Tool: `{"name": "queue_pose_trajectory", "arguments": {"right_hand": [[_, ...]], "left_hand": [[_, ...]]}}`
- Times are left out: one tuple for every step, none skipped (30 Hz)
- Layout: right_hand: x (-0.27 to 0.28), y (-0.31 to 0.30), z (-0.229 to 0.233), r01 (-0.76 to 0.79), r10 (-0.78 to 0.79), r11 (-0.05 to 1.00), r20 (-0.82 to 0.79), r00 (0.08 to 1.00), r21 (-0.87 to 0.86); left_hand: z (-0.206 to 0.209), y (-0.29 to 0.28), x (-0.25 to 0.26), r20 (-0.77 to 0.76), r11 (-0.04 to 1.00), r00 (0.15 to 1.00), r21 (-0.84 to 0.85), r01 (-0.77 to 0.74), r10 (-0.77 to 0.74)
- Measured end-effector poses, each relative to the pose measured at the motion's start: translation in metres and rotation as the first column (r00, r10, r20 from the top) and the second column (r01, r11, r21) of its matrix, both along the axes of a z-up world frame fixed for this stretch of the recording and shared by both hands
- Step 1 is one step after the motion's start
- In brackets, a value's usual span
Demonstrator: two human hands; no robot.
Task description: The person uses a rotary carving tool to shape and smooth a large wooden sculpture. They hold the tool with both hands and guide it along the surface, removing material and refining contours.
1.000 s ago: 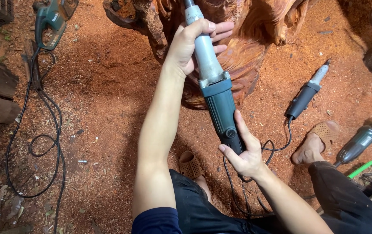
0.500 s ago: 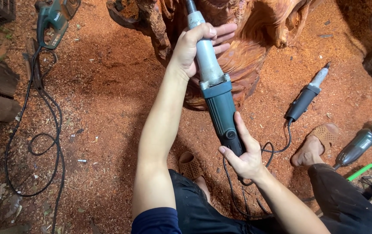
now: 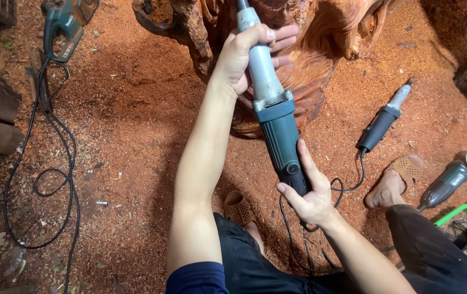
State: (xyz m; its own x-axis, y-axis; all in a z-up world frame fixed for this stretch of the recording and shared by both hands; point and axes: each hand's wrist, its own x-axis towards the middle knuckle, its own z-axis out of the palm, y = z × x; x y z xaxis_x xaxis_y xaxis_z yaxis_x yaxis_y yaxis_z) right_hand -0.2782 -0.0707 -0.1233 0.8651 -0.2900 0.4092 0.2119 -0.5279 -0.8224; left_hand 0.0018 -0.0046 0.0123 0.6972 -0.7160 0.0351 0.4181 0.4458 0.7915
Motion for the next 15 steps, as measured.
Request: {"name": "queue_pose_trajectory", "arguments": {"right_hand": [[0.000, 0.000, -0.001, -0.006, 0.006, 1.000, 0.006, 1.000, 0.004], [-0.002, 0.000, 0.000, -0.007, 0.007, 1.000, 0.003, 1.000, 0.004], [-0.001, 0.000, 0.001, -0.012, 0.012, 1.000, 0.008, 1.000, 0.007], [-0.001, -0.001, 0.003, -0.017, 0.017, 1.000, 0.014, 1.000, 0.010], [-0.002, 0.000, 0.005, -0.018, 0.018, 1.000, 0.015, 1.000, 0.007], [-0.002, 0.000, 0.006, -0.021, 0.021, 1.000, 0.000, 1.000, 0.009], [-0.003, 0.001, 0.006, -0.021, 0.022, 1.000, -0.017, 1.000, 0.014], [-0.002, 0.000, 0.008, -0.022, 0.022, 1.000, -0.018, 1.000, 0.014], [-0.002, 0.001, 0.009, -0.022, 0.022, 1.000, -0.020, 1.000, 0.010], [-0.002, 0.002, 0.009, -0.023, 0.023, 1.000, -0.022, 0.999, 0.007], [-0.004, 0.002, 0.010, -0.019, 0.019, 1.000, -0.021, 1.000, 0.007], [-0.005, 0.003, 0.012, -0.005, 0.005, 1.000, -0.048, 0.999, 0.005], [-0.005, 0.004, 0.013, 0.006, -0.006, 1.000, -0.075, 0.997, 0.002], [-0.006, 0.005, 0.015, 0.006, -0.006, 1.000, -0.074, 0.997, 0.002], [-0.008, 0.006, 0.017, 0.024, -0.026, 1.000, -0.102, 0.994, -0.016]], "left_hand": [[0.001, 0.000, -0.001, -0.017, 1.000, 0.999, -0.005, -0.028, 0.028], [-0.001, -0.001, -0.001, -0.020, 1.000, 0.999, -0.005, -0.028, 0.028], [-0.002, -0.001, 0.000, -0.006, 0.999, 1.000, -0.009, -0.030, 0.030], [-0.003, -0.001, 0.001, 0.008, 0.999, 0.999, -0.014, -0.032, 0.033], [-0.007, -0.001, 0.003, 0.009, 0.999, 0.999, -0.017, -0.034, 0.034], [-0.010, -0.002, 0.004, -0.001, 0.999, 1.000, -0.042, -0.002, 0.001], [-0.015, -0.002, 0.006, -0.011, 0.997, 0.999, -0.065, 0.032, -0.033], [-0.017, -0.003, 0.007, -0.011, 0.997, 0.999, -0.066, 0.032, -0.033], [-0.020, -0.003, 0.008, -0.002, 0.995, 0.999, -0.083, 0.048, -0.049], [-0.023, -0.003, 0.009, 0.008, 0.993, 0.998, -0.100, 0.065, -0.064], [-0.026, -0.004, 0.010, 0.009, 0.993, 0.998, -0.099, 0.069, -0.068], [-0.028, -0.004, 0.011, -0.003, 0.991, 0.997, -0.116, 0.071, -0.072], [-0.029, -0.004, 0.012, -0.014, 0.989, 0.997, -0.133, 0.070, -0.073], [-0.029, -0.004, 0.011, -0.013, 0.989, 0.997, -0.133, 0.071, -0.073], [-0.028, -0.004, 0.010, -0.011, 0.988, 0.997, -0.135, 0.068, -0.070]]}}
